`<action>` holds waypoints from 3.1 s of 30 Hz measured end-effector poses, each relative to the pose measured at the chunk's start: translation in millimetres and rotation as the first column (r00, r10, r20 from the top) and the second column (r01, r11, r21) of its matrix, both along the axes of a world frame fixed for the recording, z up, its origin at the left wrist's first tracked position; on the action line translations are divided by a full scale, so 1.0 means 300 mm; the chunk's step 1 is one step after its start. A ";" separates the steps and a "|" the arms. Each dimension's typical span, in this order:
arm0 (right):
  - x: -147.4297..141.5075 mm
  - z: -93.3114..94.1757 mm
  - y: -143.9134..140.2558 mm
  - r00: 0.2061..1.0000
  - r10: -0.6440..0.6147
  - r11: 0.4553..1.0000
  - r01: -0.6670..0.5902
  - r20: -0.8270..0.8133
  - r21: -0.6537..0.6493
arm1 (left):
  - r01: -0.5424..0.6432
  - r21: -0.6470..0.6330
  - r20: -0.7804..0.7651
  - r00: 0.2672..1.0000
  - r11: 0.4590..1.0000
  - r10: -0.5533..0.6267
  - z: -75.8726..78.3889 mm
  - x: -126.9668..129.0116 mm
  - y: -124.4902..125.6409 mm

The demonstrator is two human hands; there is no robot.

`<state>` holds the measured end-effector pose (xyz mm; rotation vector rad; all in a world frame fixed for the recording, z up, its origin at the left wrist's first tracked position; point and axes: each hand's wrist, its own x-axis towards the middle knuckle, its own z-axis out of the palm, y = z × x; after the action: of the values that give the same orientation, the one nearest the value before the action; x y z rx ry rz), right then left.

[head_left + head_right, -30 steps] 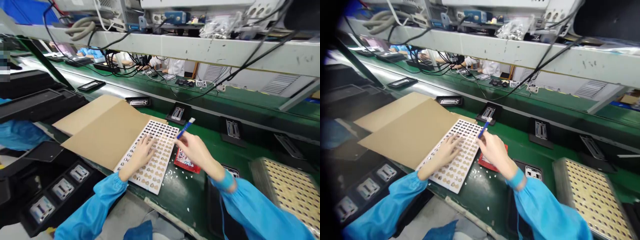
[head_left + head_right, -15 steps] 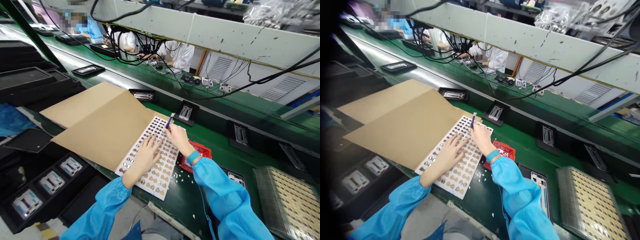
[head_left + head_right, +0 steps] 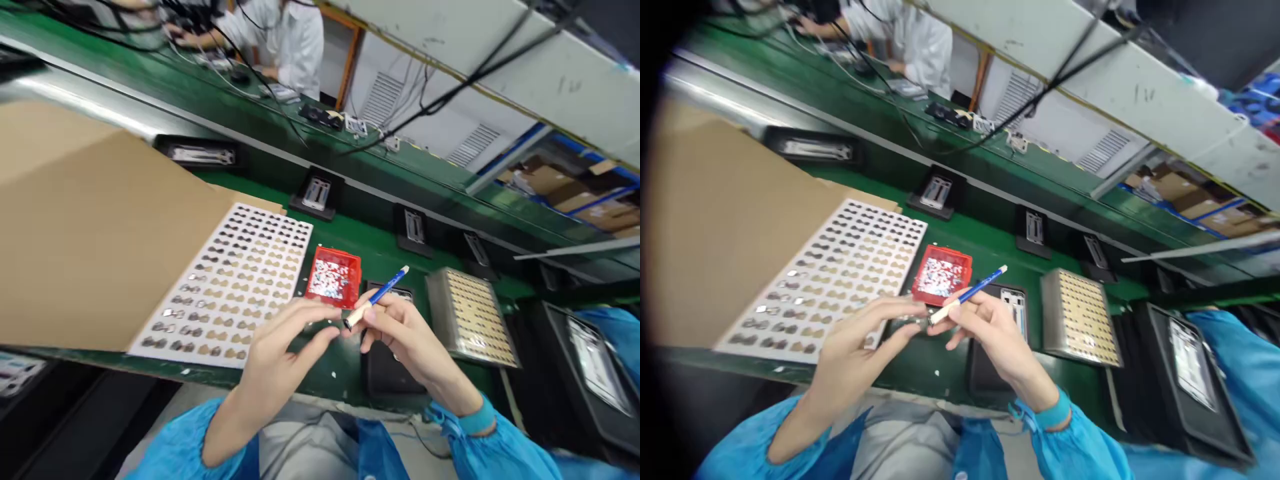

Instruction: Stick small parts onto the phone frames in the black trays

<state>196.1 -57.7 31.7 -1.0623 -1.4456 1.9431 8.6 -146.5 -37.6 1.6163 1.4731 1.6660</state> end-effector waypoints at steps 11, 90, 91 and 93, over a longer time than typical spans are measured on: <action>0.230 -0.159 -0.109 0.921 -0.390 0.916 0.389 0.014 -0.100 | 0.088 0.174 -0.033 0.996 0.981 -0.083 -0.094 0.283 0.095; 0.565 -0.489 -0.369 0.823 -0.390 0.704 -0.023 0.414 0.710 | -0.411 -0.604 -0.622 0.779 0.683 -0.082 -0.028 -0.072 1.030; 0.562 -0.498 -0.341 0.821 -0.391 0.690 -0.038 0.417 0.723 | -0.423 -0.630 -0.611 0.787 0.652 -0.080 -0.045 -0.077 1.064; 0.551 -0.500 -0.281 0.815 -0.392 0.674 -0.062 0.426 0.737 | -0.424 -0.676 -0.578 0.812 0.603 -0.076 -0.078 -0.086 1.111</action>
<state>361.3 -142.0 -118.3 -1.3329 -2.0727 0.7351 -17.1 186.8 -61.2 1.4566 2.2847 0.3612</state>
